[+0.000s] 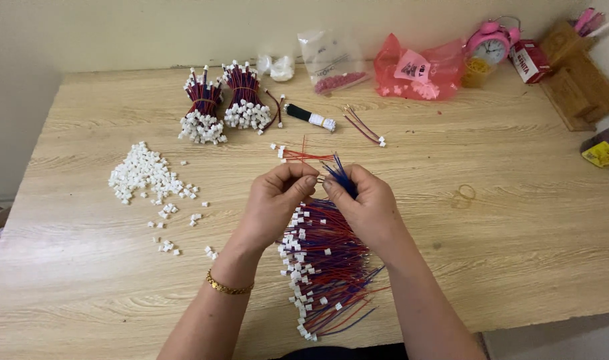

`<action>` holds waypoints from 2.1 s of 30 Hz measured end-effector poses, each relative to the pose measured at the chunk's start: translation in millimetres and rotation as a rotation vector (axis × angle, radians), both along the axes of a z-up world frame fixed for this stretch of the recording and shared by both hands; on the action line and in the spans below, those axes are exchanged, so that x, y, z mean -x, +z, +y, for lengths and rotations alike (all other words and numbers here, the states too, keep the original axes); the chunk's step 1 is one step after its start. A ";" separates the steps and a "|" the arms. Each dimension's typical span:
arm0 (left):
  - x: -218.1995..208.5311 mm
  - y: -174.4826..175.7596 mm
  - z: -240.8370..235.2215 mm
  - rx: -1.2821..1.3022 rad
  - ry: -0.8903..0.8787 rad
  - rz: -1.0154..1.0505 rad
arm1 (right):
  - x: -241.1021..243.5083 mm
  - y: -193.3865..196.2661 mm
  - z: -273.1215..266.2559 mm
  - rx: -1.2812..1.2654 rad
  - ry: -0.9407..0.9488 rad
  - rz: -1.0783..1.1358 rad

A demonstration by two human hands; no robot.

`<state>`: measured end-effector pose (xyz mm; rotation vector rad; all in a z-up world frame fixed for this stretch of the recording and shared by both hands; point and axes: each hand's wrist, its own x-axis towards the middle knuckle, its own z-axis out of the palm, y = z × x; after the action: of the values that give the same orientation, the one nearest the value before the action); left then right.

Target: Assembling small wire connectors by hand using an insertion tool at a workbench

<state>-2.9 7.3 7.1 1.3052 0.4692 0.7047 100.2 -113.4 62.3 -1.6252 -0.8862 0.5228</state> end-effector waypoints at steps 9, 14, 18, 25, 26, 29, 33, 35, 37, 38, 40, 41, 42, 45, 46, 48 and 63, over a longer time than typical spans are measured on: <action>-2.1 -14.7 -6.7 0.224 -0.013 -0.152 | -2.9 2.0 0.2 0.011 -0.055 -0.219; -6.1 -31.5 0.2 0.404 -0.010 -0.212 | -3.3 -3.3 1.0 -0.002 -0.054 -0.278; -4.7 -25.4 -1.1 0.554 -0.035 -0.267 | -2.7 -4.2 1.1 0.019 -0.030 -0.329; -1.0 -20.3 -1.9 0.587 -0.043 -0.264 | 1.4 -1.4 1.9 0.046 -0.031 -0.352; -1.1 -20.5 -1.7 0.582 -0.040 -0.261 | 2.4 0.6 1.8 0.068 -0.031 -0.353; -0.9 -23.0 -0.7 0.566 -0.041 -0.247 | 1.1 -0.4 2.8 0.096 -0.024 -0.358; -0.4 -22.6 -0.5 0.543 -0.047 -0.237 | 0.3 -1.4 1.8 0.140 -0.036 -0.365; 0.2 -21.4 -1.7 0.530 -0.045 -0.243 | 0.3 -0.9 2.5 0.158 -0.042 -0.370; 0.3 -22.1 -1.8 0.516 -0.045 -0.248 | -0.2 -1.6 2.8 0.176 -0.050 -0.375; 0.2 -23.5 -1.3 0.508 -0.046 -0.244 | -0.5 -2.6 2.8 0.185 -0.059 -0.371; -0.8 -26.4 -0.9 0.500 -0.049 -0.240 | -2.1 -4.6 3.3 0.193 -0.070 -0.366; -1.5 -27.9 -0.8 0.492 -0.048 -0.242 | -3.3 -5.6 3.9 0.186 -0.064 -0.371; -1.7 -29.4 -1.0 0.485 -0.046 -0.244 | -4.2 -6.5 4.5 0.180 -0.056 -0.375; -3.5 -22.7 -4.3 0.438 -0.020 -0.231 | -1.3 -7.7 5.3 0.208 -0.080 -0.427; -3.5 -23.2 -5.1 0.439 -0.021 -0.229 | -2.1 -8.7 5.5 0.210 -0.081 -0.426; -3.4 -24.2 -6.1 0.427 -0.002 -0.207 | -4.0 -10.5 6.4 0.213 -0.051 -0.399; 34.9 -32.0 3.7 -0.295 0.052 0.755 | -32.6 -29.7 3.1 0.096 -0.036 -0.052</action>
<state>-37.8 11.0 -24.9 1.8378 1.0361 0.3026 132.8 -110.4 32.5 -1.7450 -0.8801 0.5067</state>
